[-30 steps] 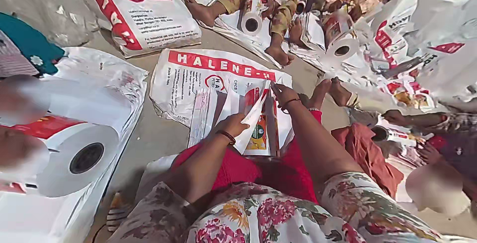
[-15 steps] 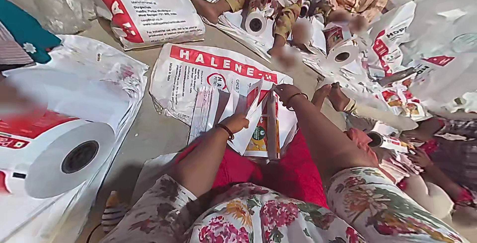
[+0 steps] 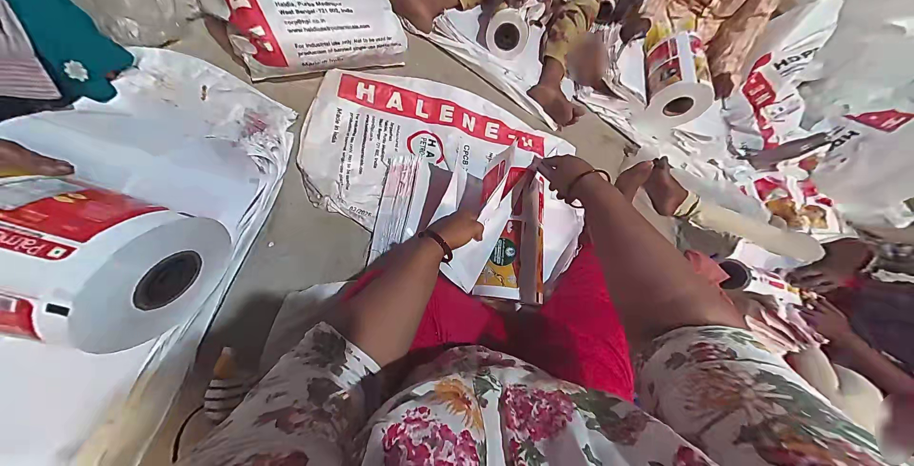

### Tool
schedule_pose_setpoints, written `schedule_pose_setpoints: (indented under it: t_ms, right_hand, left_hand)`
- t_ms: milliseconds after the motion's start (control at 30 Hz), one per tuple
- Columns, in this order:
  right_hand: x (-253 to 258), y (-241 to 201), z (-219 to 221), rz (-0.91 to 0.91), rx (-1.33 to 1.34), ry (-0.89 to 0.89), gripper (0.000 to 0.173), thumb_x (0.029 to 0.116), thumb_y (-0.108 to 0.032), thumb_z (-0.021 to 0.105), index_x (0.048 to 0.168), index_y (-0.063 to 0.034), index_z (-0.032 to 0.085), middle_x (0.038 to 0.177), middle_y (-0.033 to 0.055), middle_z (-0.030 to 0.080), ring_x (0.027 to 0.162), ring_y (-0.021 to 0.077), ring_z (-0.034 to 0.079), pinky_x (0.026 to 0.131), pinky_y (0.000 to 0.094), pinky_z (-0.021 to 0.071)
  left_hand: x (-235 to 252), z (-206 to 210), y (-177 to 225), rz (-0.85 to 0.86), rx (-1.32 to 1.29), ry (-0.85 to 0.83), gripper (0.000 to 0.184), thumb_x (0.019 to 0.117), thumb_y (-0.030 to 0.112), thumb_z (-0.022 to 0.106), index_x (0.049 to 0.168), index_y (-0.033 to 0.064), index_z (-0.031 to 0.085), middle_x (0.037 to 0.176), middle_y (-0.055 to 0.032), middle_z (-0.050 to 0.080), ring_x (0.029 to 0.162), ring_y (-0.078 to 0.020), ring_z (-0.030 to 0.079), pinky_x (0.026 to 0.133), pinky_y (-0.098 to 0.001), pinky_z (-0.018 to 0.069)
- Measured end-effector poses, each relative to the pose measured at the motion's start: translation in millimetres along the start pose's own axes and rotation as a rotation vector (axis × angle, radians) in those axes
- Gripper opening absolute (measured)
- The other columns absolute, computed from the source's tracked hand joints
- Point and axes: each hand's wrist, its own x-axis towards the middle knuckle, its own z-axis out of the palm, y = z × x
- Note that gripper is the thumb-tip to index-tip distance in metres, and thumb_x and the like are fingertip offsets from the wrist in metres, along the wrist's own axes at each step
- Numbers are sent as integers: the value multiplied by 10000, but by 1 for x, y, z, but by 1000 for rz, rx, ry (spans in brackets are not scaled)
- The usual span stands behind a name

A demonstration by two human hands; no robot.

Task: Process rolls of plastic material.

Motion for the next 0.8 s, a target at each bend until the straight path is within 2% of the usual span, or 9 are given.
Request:
schedule_pose_setpoints:
  t_ms: [200,233,300,367,467,533,633,733,800]
  right_hand:
    - [-23,-8,2,-50,-237,-122,350,1114,-231,407,1372,-65,578,1054,254,672,844,404,689,757,600,559]
    - [-29,-9,0,-48,-217,-137,371,1121,-268,392,1387,-80,568,1054,247,671,822,389,686,740,582,561]
    - [-42,-3,5,-2,-62,-148,506,1124,-453,342,1491,-146,505,1075,221,670,764,340,657,702,522,552]
    - [-55,5,26,61,154,-46,518,1116,-463,371,1558,-200,433,1079,214,690,738,328,661,684,516,553]
    - [-76,8,85,46,409,267,482,1125,-309,388,1594,-200,361,1100,231,701,813,371,700,748,567,575]
    - [-89,4,127,17,588,370,482,1116,-213,410,1594,-169,365,1164,229,686,954,354,691,879,537,552]
    - [-97,10,161,-12,837,452,485,1100,-161,440,1583,-167,393,1172,182,690,946,260,683,868,456,557]
    - [-99,21,165,-66,1018,430,490,1102,-154,430,1588,-179,383,1086,166,687,805,212,661,763,405,564]
    - [-101,24,169,-103,1241,412,485,1117,-159,385,1600,-184,348,905,140,644,566,177,583,536,351,538]
  left_hand:
    - [4,-3,-6,-11,5,9,267,948,194,599,1069,-21,702,1122,-246,681,1120,-406,629,936,-674,466]
    - [5,-4,-7,-15,-7,13,284,950,206,596,1087,-19,704,1151,-249,680,1153,-410,623,959,-681,459]
    - [3,-1,-13,-7,-62,33,289,940,200,612,1095,-27,701,1165,-256,674,1168,-411,613,969,-681,449]
    - [-3,0,-15,-6,-114,49,313,928,190,628,1131,-42,681,1182,-265,664,1180,-411,606,979,-676,449]
    - [-10,0,-12,13,-154,77,292,930,168,636,1115,-54,671,1151,-264,668,1146,-398,619,967,-657,464]
    - [-13,2,-15,25,-160,99,288,929,164,642,1089,-74,669,1133,-268,665,1134,-397,617,966,-647,462]
    - [-14,4,-14,20,-138,131,294,924,168,653,1081,-81,664,1127,-275,662,1127,-401,616,968,-641,466]
    - [-21,5,-5,-17,1,176,301,979,206,626,1063,-82,659,1095,-285,657,1096,-423,618,949,-654,453]
    - [-20,7,-4,-42,76,223,371,998,280,619,1135,-57,686,1138,-289,677,1139,-444,633,988,-683,451]
